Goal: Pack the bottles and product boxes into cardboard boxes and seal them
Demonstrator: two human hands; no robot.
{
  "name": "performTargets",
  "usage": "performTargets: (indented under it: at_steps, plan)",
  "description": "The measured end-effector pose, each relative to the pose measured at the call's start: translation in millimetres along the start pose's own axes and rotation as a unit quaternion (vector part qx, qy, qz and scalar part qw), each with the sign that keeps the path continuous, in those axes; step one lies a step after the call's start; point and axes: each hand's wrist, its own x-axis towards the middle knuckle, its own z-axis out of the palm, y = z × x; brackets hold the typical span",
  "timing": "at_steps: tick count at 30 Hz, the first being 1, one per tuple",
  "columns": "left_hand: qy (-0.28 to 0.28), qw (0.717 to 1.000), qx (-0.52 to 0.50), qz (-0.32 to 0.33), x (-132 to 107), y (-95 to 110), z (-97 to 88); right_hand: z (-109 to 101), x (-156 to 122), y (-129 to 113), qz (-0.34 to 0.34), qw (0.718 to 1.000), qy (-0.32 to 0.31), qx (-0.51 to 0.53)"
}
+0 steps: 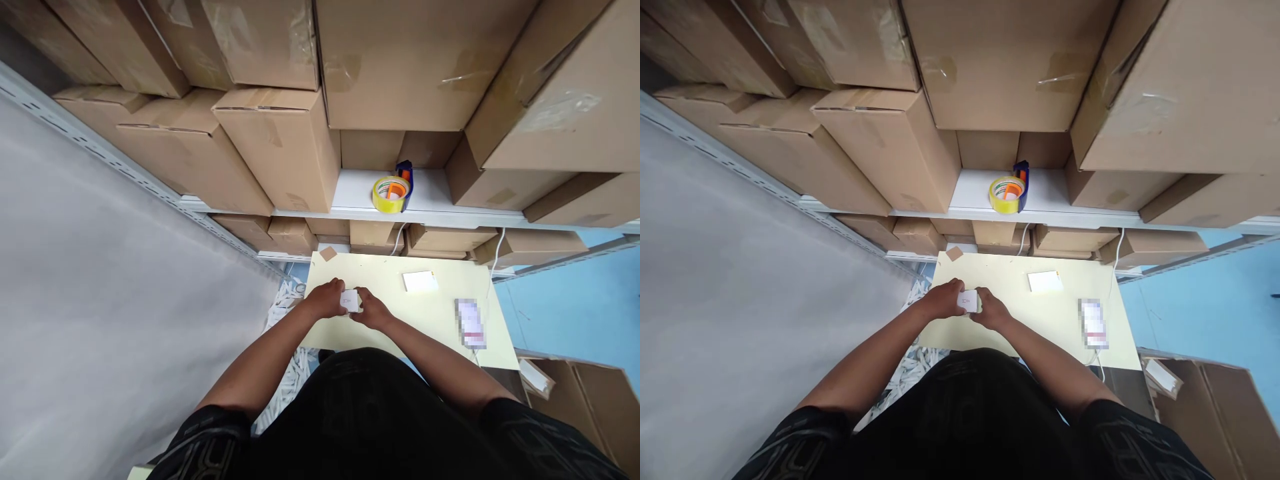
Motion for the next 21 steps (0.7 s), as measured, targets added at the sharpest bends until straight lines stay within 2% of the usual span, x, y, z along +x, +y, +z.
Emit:
performTargets:
  at_steps: [10,17,21]
  plan:
    - [-0.02,1.0,-0.003,-0.004,4.9,-0.1,-4.0,-6.6,-5.3,-7.7,-0.004,1.0,-0.01,-0.011]
    - [0.015,0.986,0.139,0.092,-3.7,15.3,-5.3,-1.6,-5.1,-0.9,0.001,1.0,0.001,-0.006]
    - [0.012,0.983,0.152,0.105,-8.7,26.8,-5.9,0.3,-4.6,0.8,0.008,1.0,0.003,-0.01]
